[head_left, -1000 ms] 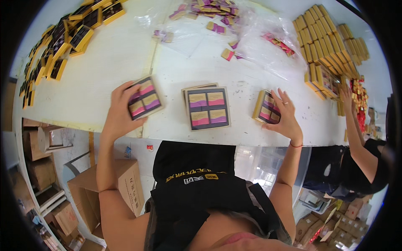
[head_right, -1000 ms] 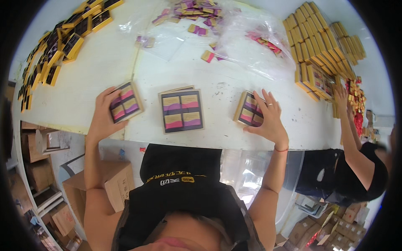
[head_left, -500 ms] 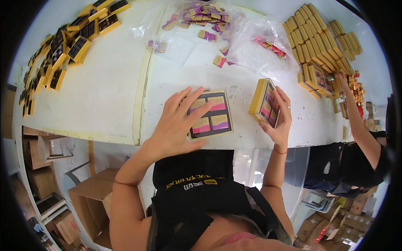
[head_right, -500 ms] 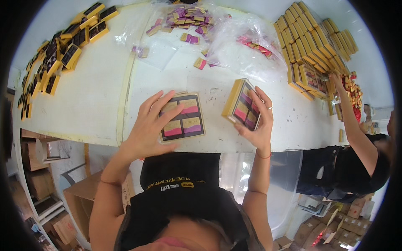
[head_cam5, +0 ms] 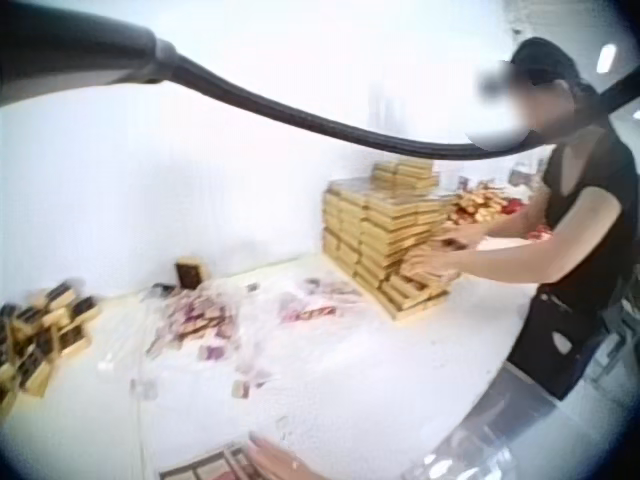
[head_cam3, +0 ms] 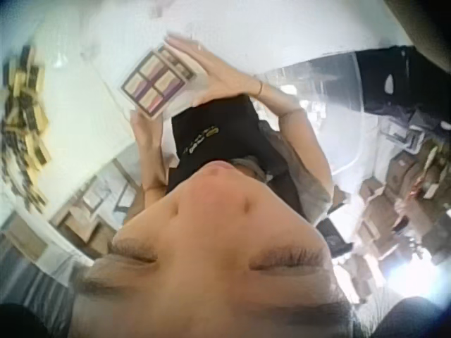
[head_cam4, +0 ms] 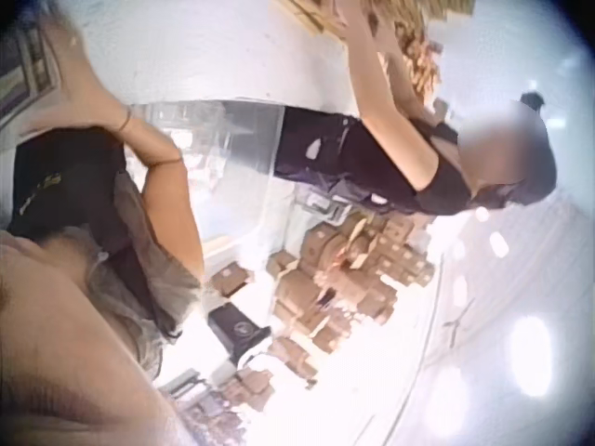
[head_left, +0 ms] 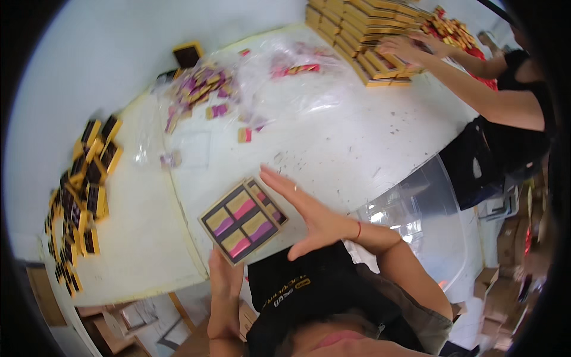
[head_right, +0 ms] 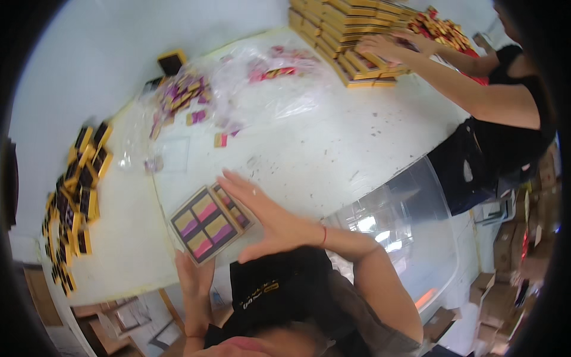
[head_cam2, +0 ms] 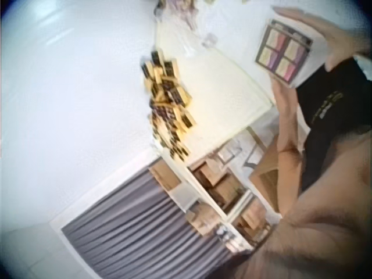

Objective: The person assembles makeup palettes by placing small colored blocks into black trays, then covers them with clear plastic lids. The person stacks the completed palettes on the table.

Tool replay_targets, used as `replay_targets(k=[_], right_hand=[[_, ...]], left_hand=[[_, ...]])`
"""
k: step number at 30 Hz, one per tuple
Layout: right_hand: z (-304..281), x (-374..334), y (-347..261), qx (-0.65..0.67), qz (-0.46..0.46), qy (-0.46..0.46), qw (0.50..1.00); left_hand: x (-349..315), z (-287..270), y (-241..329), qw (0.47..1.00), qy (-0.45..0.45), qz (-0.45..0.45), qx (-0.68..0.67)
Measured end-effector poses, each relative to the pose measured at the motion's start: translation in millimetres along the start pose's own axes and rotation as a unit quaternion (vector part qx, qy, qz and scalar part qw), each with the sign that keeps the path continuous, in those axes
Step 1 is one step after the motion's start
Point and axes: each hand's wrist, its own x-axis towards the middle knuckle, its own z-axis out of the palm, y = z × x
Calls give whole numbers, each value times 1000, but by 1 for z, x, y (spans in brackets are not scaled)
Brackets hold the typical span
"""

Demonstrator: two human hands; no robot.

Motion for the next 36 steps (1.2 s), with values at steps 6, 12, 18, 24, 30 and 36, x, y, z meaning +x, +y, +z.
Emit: replay_targets(k=[6, 12, 18, 24, 30, 36], right_hand=[[45, -70, 21, 120, 80, 212, 967], [2, -96, 42, 99, 27, 490, 866], [-110, -112, 77, 66, -16, 639, 766], [-218, -78, 114, -34, 90, 686, 721], [-232, -93, 152, -4, 63, 647, 760], [-71, -54, 83, -114, 61, 550, 825]], left_hand=[[30, 35, 3, 990, -87, -95, 56], [104, 107, -48, 955, -164, -225, 99], [201, 216, -103, 932, -255, -201, 163], [265, 246, -158, 955, -168, -76, 233], [198, 91, -31, 841, -154, 356, 377], [159, -236, 158, 449, 416, 406, 678]])
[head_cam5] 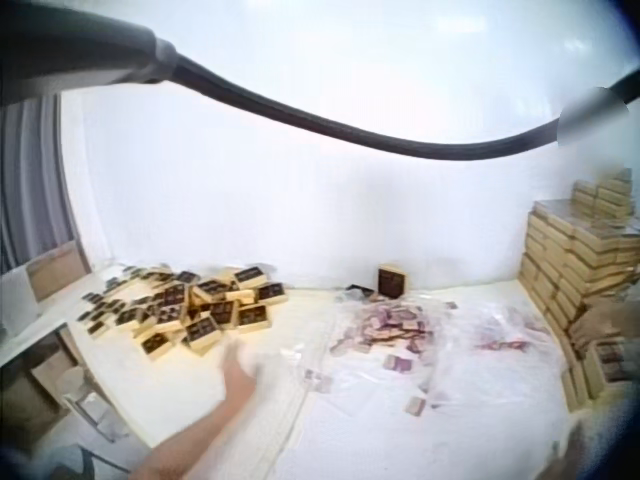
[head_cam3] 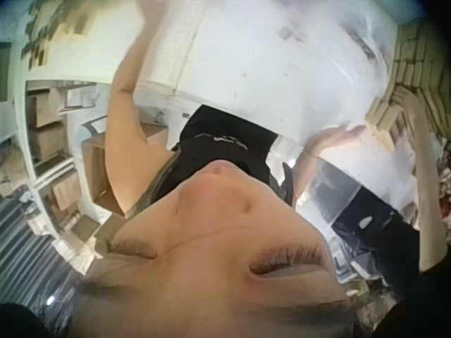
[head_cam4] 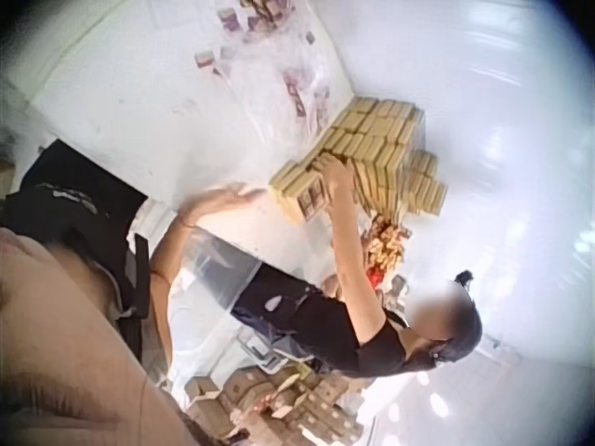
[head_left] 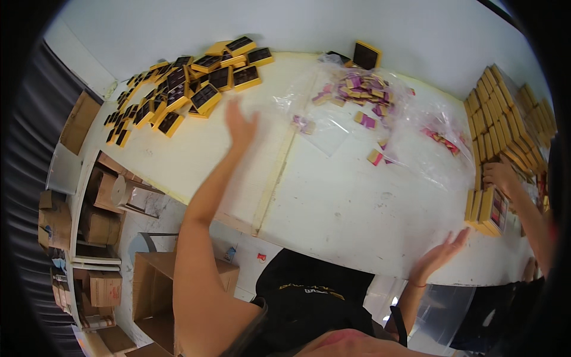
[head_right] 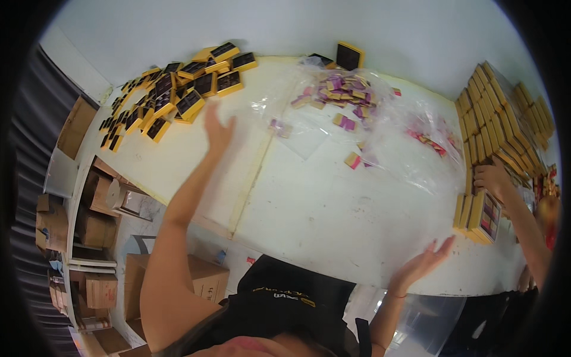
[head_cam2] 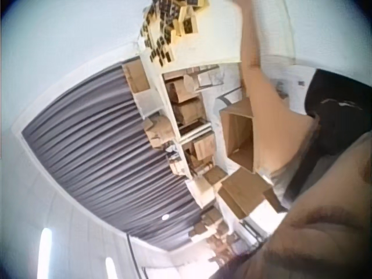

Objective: The person assembles makeup palettes by placing small colored blocks into black trays, then covers them with clear plastic lids. The person stacks the completed palettes on the table.

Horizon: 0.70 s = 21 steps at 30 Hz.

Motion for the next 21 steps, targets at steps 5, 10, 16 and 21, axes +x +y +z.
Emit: replay_targets(k=[5, 10, 16, 21], right_hand=[[34, -24, -25, -132, -142, -167, 967], [28, -25, -22, -127, -61, -166, 976], [26, -27, -12, -42, 13, -158, 986], [24, -29, -1, -35, 41, -198, 979]], left_hand=[[13, -47, -133, 968, 8, -88, 235], [-7, -53, -102, 982, 21, 25, 185], [-24, -89, -46, 999, -16, 27, 43], [-11, -74, -44, 995, -90, 34, 20]])
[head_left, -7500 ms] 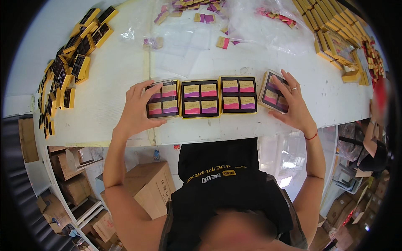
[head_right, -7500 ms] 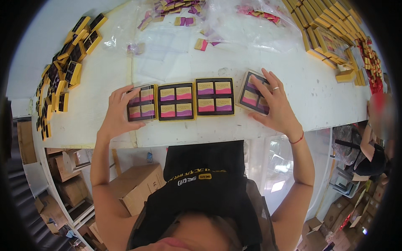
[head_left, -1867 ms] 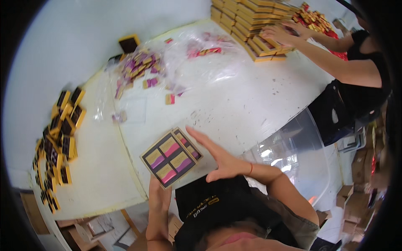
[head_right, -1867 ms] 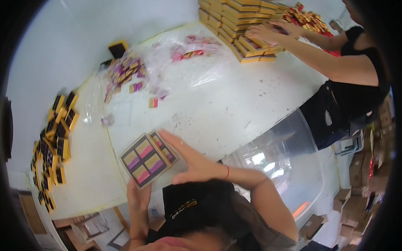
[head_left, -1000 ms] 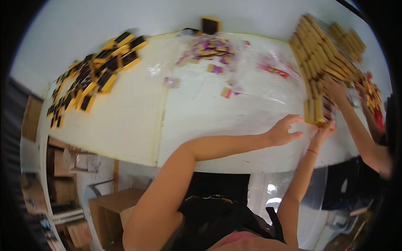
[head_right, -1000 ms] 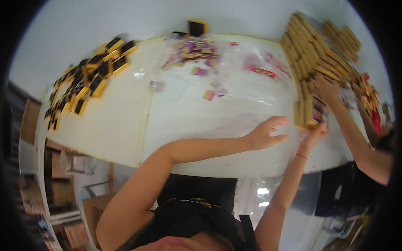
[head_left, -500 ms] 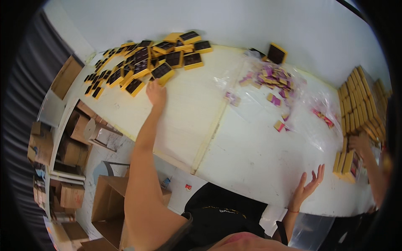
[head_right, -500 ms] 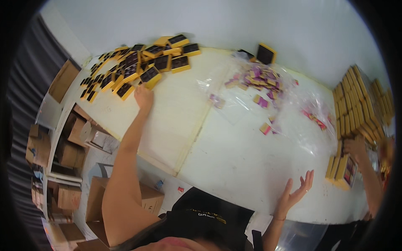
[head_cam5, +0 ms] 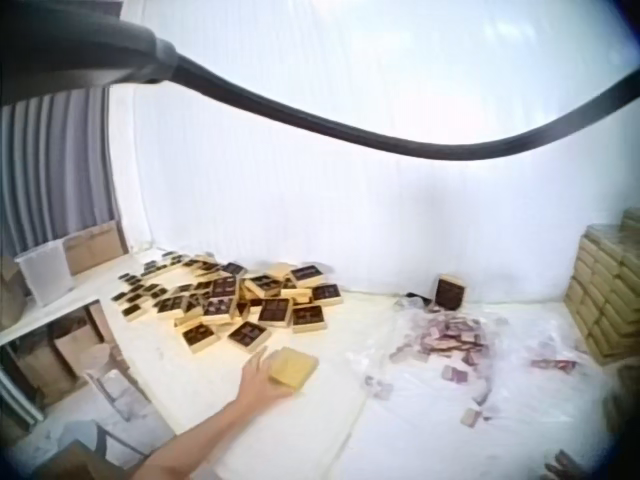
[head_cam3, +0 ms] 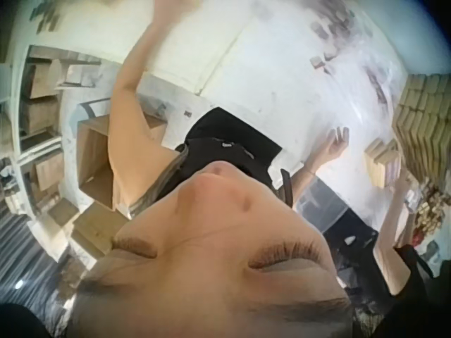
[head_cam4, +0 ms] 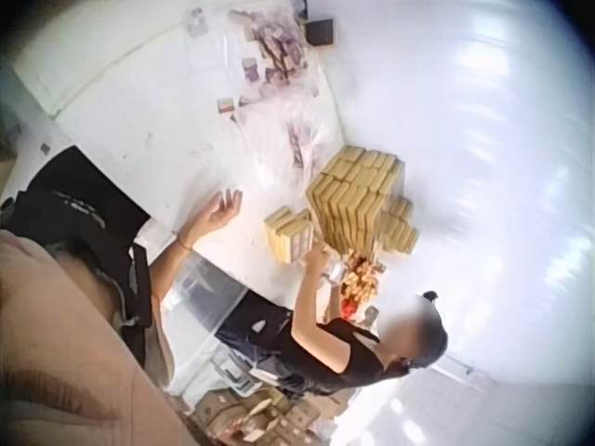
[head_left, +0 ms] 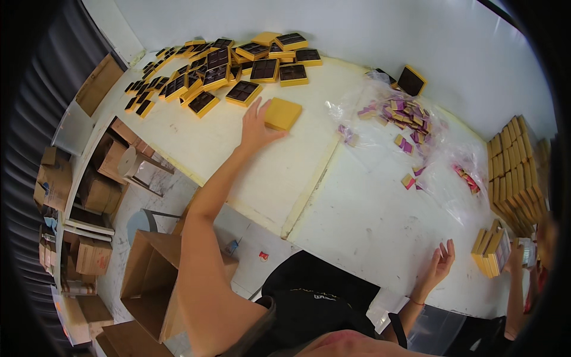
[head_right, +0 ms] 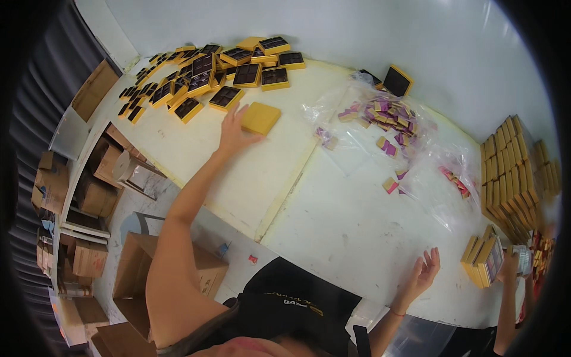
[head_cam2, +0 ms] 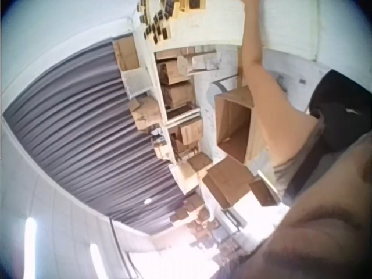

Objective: The person assembles makeup palettes by placing small colored blocks into black trays, then covers them with clear plastic lids. The person stacks the completed palettes on the table.

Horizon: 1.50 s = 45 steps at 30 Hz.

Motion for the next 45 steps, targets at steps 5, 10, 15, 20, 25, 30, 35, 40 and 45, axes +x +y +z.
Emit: replay_targets(k=[5, 10, 15, 20, 25, 30, 35, 40, 45], right_hand=[[-2, -2, 5, -9, 15, -37, 999], [35, -23, -24, 36, 14, -165, 986], [100, -43, -82, 258, 94, -337, 901], [108, -3, -64, 256, 144, -296, 909], [77, 34, -12, 86, 73, -234, 966], [76, 39, -13, 42, 24, -204, 978], [63, 40, -12, 48, 80, -255, 962], [80, 32, -7, -2, -60, -226, 972], [90, 26, -26, -123, -141, -217, 958]], left_hand=[[6, 24, 44, 987, -115, -90, 61], [-32, 10, 73, 740, -286, -327, -513], [-79, -46, 225, 218, -381, -439, -784], [-63, -16, 196, 622, -354, -296, -632], [36, 57, -39, 993, 93, -71, -28], [26, 66, -97, 958, 21, -148, 243], [-21, 27, 44, 990, 7, 73, 121], [-91, -3, 185, 944, -167, 222, -178], [-87, 15, 268, 886, -205, 262, -324]])
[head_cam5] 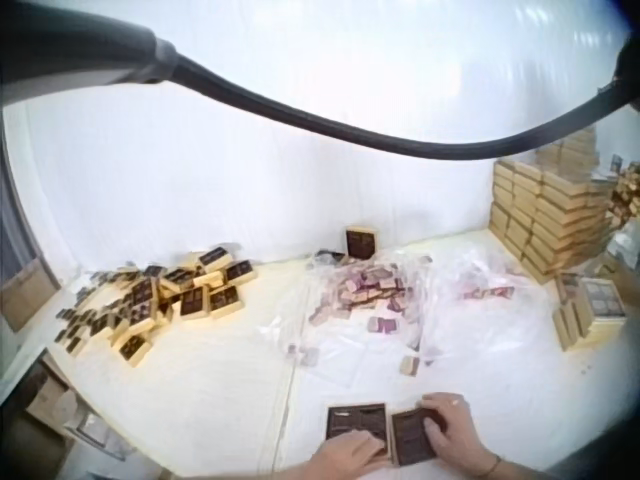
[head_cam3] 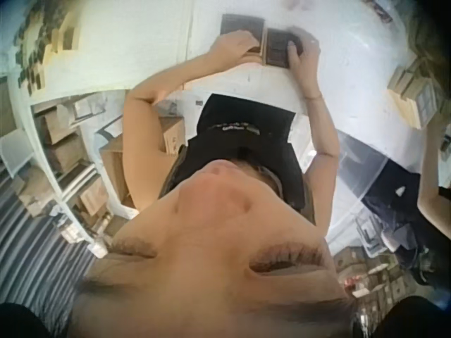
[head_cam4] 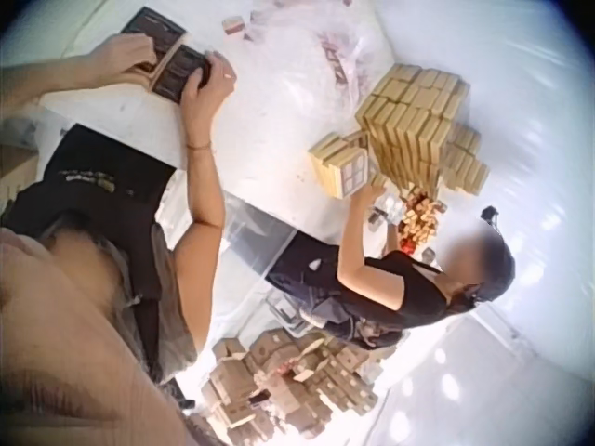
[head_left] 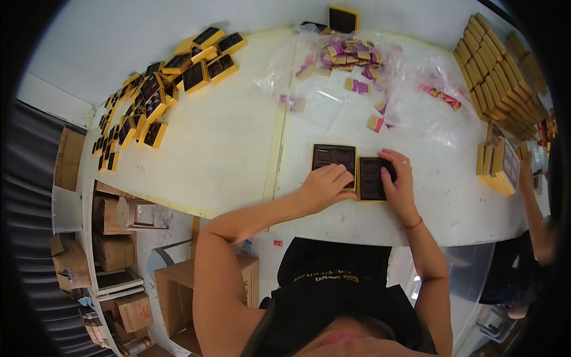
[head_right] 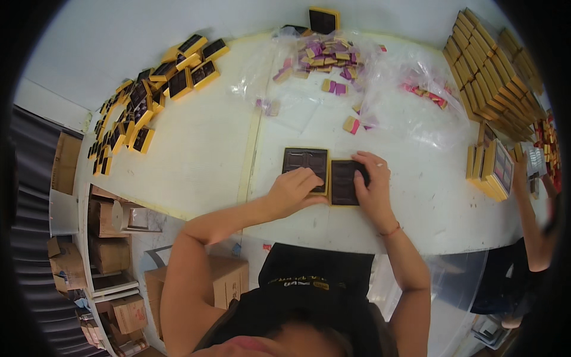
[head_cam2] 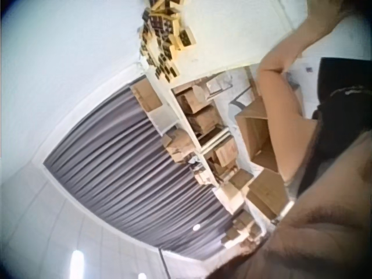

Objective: The person assembles makeup palettes by placing small colored blocks into black trays, then covers them with clear plastic lids. The person stacks the completed palettes on the table.

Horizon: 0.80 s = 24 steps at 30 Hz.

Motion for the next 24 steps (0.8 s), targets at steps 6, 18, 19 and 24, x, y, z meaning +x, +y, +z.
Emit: replay_targets(k=[6, 18, 19, 24], right_hand=[[-41, 8, 8, 104, 93, 51, 989], [-39, 9, 10, 41, 53, 72, 995], [-38, 7, 9, 38, 56, 64, 996], [-25, 10, 1, 41, 46, 42, 997]], left_hand=[[34, -78, -83, 975, 200, -41, 85], [6, -143, -308, 836, 142, -316, 425], [-4, -142, -303, 843, 190, -228, 448], [-22, -154, -318, 851, 149, -164, 477]])
